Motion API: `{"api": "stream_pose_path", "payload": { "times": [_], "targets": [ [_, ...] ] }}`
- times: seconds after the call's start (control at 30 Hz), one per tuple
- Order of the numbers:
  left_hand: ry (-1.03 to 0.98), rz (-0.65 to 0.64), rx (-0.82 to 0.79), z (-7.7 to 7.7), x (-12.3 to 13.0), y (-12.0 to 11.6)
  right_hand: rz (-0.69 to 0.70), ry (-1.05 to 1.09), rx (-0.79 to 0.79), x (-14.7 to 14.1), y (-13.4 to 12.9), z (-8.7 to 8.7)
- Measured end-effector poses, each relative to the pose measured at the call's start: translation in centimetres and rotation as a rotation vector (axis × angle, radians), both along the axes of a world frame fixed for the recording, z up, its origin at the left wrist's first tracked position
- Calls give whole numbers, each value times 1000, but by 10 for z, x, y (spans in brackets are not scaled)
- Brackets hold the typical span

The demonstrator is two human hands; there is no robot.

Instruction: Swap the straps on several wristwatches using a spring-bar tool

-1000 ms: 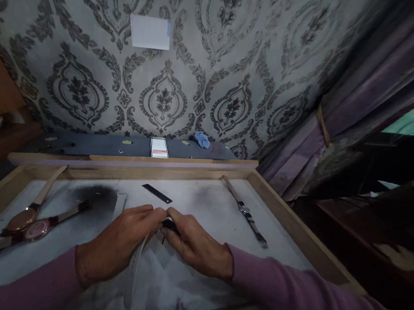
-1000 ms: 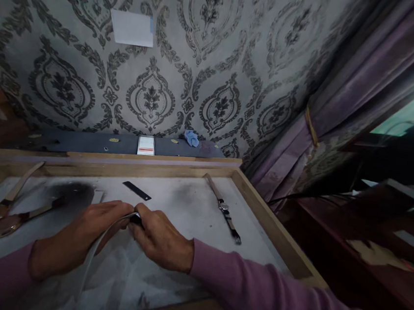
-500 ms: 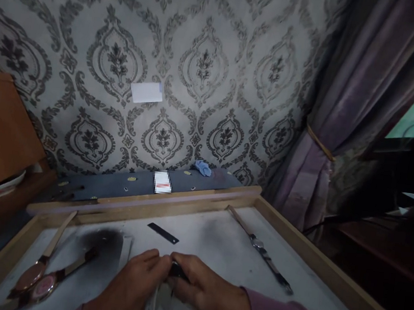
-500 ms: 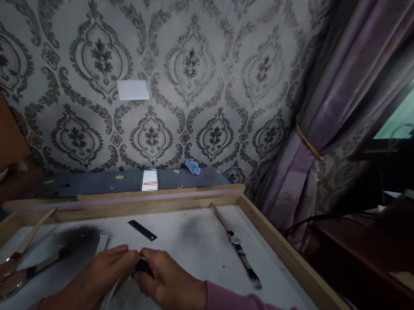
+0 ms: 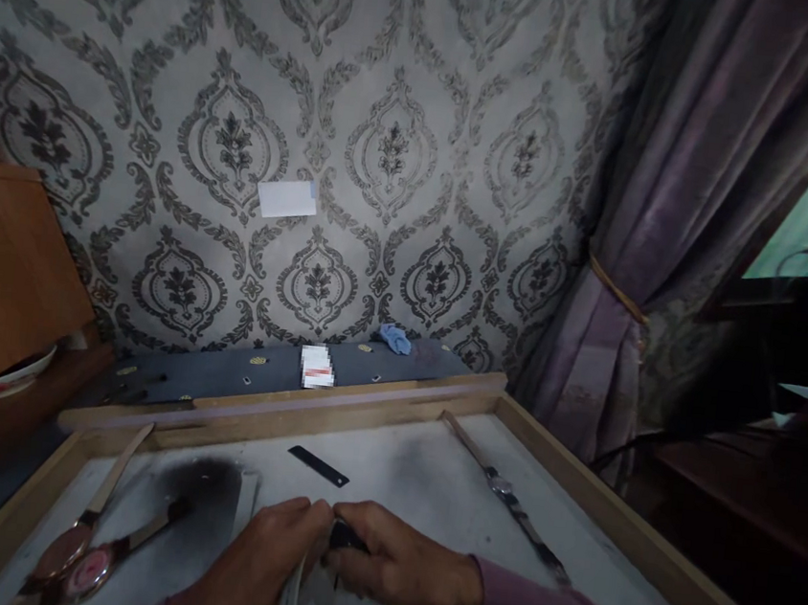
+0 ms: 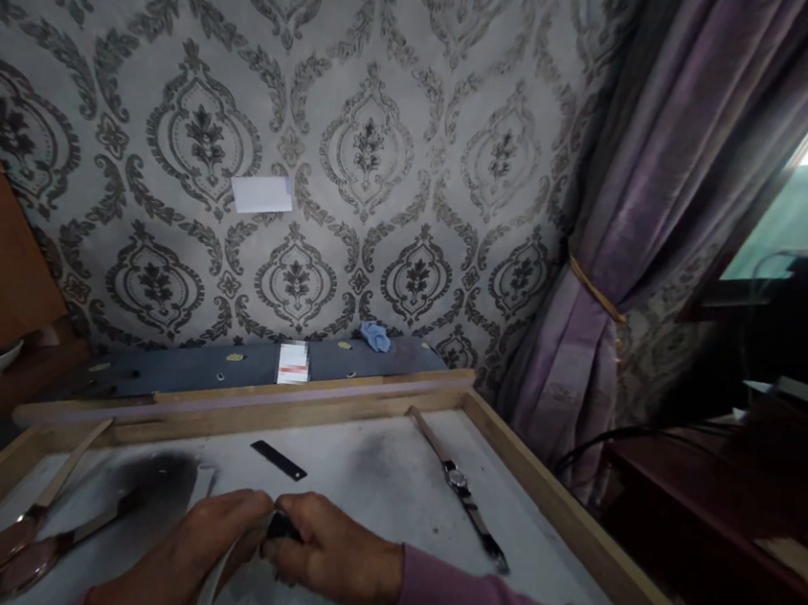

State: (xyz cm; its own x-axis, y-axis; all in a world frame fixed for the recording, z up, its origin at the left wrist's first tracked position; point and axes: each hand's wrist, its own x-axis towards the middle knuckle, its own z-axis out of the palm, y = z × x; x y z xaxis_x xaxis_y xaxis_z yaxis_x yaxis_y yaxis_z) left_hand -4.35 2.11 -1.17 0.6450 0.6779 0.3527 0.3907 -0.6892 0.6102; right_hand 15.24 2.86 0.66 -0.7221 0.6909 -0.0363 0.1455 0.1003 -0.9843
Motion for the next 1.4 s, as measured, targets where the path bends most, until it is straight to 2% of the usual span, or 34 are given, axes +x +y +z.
{"api": "stream_pose_path", "payload": {
  "times": [0.17,0.37,0.53,0.83,1.07,1.2,1.3,1.4],
  "targets": [
    [-45,87,-175,11,3,-3,-95,-6,23,-1,5,1],
    [-114,139,-279,25,4,-1,-289,136,-76,-2,9,2],
    [-136,132,-326,25,6,-3,-382,233,-130,-3,12,-4],
    [-279,78,-526,10,13,-6,-399,341,-163,-7,13,-12],
    [-133,49,-437,16,15,-11,-436,323,-165,-8,11,-8],
    [-85,30,-385,12,11,-10,-463,324,-186,-9,10,-4],
    [-56,102,-294,11,7,-6,-483,311,-205,-8,10,-2],
    [-96,220,-261,16,6,-3,-458,295,-190,-8,10,-4]
  ]
}}
